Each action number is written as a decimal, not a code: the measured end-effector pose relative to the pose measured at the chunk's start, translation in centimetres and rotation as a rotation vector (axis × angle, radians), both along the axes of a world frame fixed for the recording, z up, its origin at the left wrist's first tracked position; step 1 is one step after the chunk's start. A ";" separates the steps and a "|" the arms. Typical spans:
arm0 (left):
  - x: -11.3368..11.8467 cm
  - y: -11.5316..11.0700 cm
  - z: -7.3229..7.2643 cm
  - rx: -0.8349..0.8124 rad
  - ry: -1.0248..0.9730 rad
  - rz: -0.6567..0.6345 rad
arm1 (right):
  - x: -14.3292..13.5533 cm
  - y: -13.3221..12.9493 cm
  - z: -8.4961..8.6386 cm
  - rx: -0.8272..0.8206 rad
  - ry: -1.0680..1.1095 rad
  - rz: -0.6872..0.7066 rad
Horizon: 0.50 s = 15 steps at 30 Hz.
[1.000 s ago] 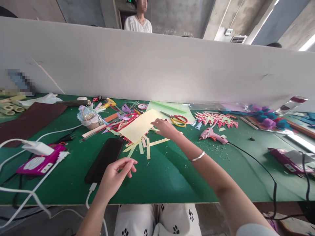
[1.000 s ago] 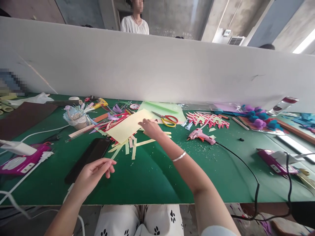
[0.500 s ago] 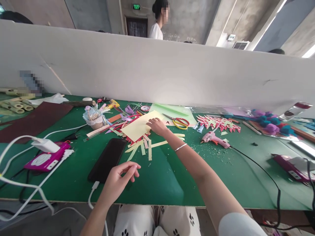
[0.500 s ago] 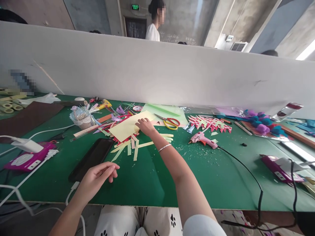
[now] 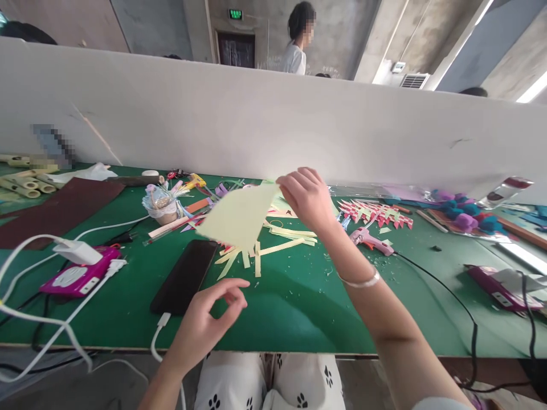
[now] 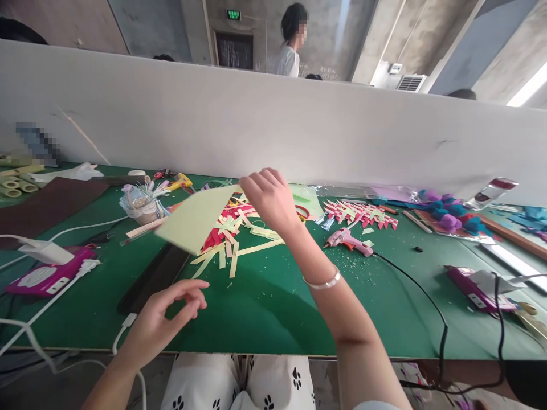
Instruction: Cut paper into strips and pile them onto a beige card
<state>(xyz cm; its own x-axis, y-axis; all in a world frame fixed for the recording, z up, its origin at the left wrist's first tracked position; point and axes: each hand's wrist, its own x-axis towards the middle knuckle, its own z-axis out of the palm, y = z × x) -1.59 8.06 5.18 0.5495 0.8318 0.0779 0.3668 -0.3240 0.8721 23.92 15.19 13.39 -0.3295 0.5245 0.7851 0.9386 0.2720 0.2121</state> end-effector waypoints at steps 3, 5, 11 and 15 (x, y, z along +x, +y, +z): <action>0.5 -1.7 1.3 0.029 0.066 -0.289 | -0.4 -6.8 0.0 0.222 -0.150 0.009; 1.2 -3.0 2.2 0.047 0.122 -0.504 | -0.8 -10.3 -2.1 0.194 -0.221 -0.039; 4.5 -5.2 1.4 0.366 0.163 -0.596 | -1.0 -14.7 -11.5 -0.248 -0.276 -0.097; 6.1 -4.4 -1.5 0.680 0.347 -0.327 | -1.0 -15.5 -14.1 -0.423 -0.203 -0.005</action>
<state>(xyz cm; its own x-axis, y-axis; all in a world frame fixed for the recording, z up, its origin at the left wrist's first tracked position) 4.50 3.70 3.68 0.8408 0.4585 0.2878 0.3744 -0.8765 0.3025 22.91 -0.33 -0.71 -0.4512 0.7863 0.4221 0.8910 0.3698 0.2633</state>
